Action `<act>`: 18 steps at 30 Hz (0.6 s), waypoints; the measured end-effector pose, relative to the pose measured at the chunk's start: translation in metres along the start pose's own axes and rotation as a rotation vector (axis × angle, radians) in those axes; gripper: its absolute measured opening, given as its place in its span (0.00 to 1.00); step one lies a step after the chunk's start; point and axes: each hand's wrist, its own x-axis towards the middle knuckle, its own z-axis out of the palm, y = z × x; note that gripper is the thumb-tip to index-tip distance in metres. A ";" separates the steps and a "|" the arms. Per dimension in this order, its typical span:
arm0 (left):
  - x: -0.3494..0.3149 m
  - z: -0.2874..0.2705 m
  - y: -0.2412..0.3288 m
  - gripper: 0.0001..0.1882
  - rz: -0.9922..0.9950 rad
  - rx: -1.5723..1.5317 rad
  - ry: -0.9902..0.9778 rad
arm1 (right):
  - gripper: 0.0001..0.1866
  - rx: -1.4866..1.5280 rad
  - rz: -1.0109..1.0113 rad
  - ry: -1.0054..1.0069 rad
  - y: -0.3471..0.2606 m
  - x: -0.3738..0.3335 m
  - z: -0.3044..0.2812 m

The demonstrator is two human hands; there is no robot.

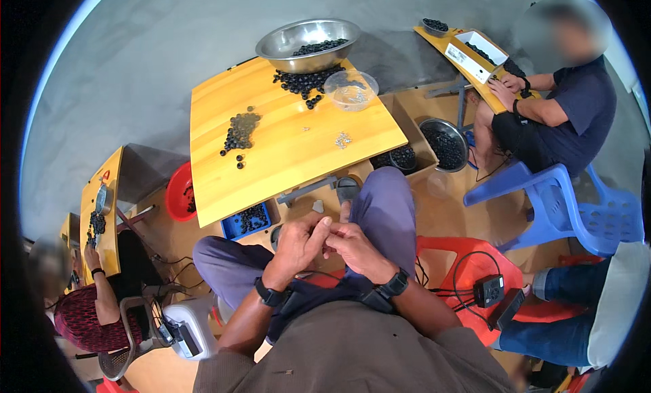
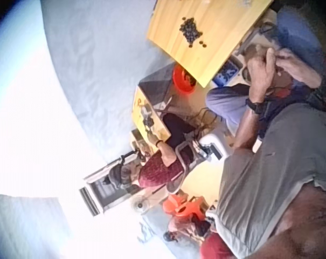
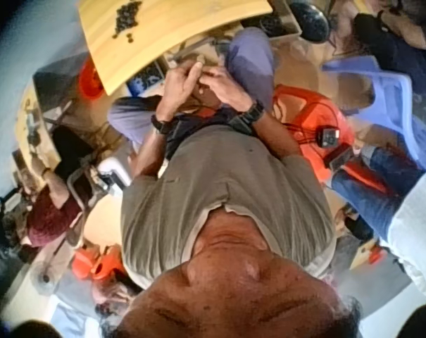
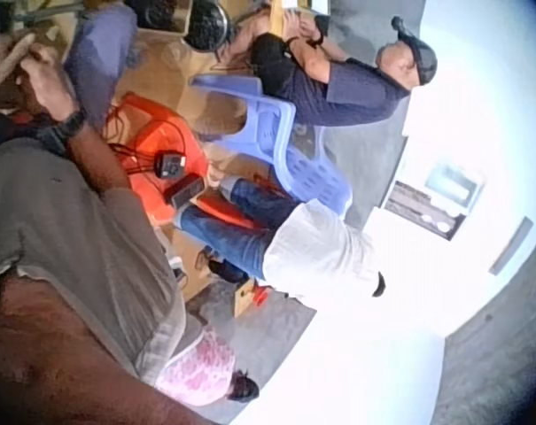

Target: The worker is sorting small black plastic components and small metal rings at a workbench.

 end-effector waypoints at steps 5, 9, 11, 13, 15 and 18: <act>0.008 0.004 0.009 0.19 0.033 -0.001 0.039 | 0.11 -0.078 0.017 0.083 -0.003 -0.005 0.000; 0.010 0.008 0.007 0.17 0.161 -0.077 0.085 | 0.10 -0.149 -0.018 0.065 -0.015 -0.009 0.007; 0.008 0.008 0.005 0.16 0.214 -0.090 0.115 | 0.10 -0.182 -0.020 0.040 -0.012 -0.007 0.004; 0.006 0.009 0.006 0.15 0.058 -0.240 0.059 | 0.09 -0.217 -0.025 0.022 -0.006 -0.004 -0.002; 0.009 0.016 -0.003 0.14 0.055 -0.239 0.080 | 0.07 -0.131 0.011 0.052 -0.001 0.002 -0.006; 0.007 0.010 0.011 0.14 0.012 -0.235 0.062 | 0.07 -0.134 0.020 0.064 -0.006 -0.005 -0.002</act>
